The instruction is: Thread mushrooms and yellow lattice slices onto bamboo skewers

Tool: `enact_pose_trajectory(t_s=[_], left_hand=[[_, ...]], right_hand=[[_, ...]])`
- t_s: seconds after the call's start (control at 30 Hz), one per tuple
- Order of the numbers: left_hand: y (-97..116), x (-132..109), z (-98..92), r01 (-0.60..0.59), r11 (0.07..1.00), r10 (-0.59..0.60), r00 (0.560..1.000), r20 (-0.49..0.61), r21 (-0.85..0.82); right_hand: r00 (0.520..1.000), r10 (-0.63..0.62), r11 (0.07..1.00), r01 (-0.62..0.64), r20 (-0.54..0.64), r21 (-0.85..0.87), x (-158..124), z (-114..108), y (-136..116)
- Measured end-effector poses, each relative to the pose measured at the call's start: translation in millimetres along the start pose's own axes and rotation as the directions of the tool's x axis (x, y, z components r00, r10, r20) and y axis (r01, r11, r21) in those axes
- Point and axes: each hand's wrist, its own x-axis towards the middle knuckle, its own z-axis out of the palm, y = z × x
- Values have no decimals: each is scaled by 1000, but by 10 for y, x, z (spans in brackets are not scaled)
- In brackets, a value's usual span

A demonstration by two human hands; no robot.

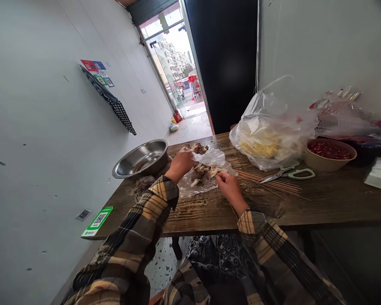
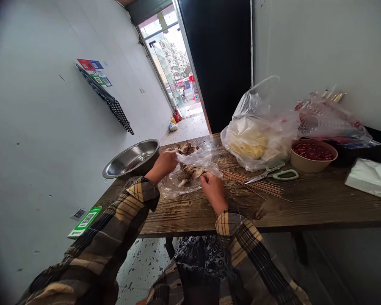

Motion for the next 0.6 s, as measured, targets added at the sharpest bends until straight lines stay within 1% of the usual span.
enact_pose_trajectory(t_s=[0.03, 0.07, 0.1, 0.13, 0.2, 0.23, 0.27, 0.3, 0.33, 0.37, 0.43, 0.53, 0.6], left_hand=[[20, -2, 1, 40, 997, -39, 999, 12, -72], [59, -5, 3, 75, 981, -73, 997, 17, -179], [115, -11, 8, 109, 947, -104, 994, 33, -303], [184, -19, 17, 142, 897, -130, 990, 57, -418], [345, -40, 49, 213, 736, -175, 977, 123, -642], [424, -52, 72, 233, 656, -171, 972, 159, -718], [492, -64, 98, 250, 598, -162, 968, 191, -761], [543, -75, 124, 269, 571, -160, 963, 217, -775], [574, -84, 149, 283, 573, -160, 959, 233, -769], [582, -90, 169, 289, 594, -165, 957, 238, -750], [533, -92, 185, 253, 670, -140, 966, 216, -698], [341, -68, 144, 127, 791, -31, 985, 169, -598], [180, -39, 93, 56, 879, -11, 995, 98, -473]], right_hand=[[1000, -2, 1000, 2, 5, -3, 0, 2, 0], [1000, -4, 1000, 4, 11, -7, 1, 3, -1], [1000, -6, 1000, 6, 18, -12, 0, 3, -3], [1000, -7, 1000, 8, 25, -17, 0, 2, -5], [999, -9, 1000, 10, 38, -28, -1, 0, -11], [999, -9, 999, 10, 43, -33, -1, -1, -12], [999, -8, 999, 10, 48, -37, 0, -1, -13], [999, -8, 999, 10, 51, -40, 1, -1, -12], [999, -7, 999, 10, 52, -43, 2, 0, -10], [999, -7, 999, 9, 50, -44, 3, 1, -8], [999, -5, 999, 7, 45, -43, 5, 3, -2], [999, 1, 999, 0, 42, -36, 4, 7, 5], [999, 1, 1000, 0, 45, -27, 2, 12, 9]])
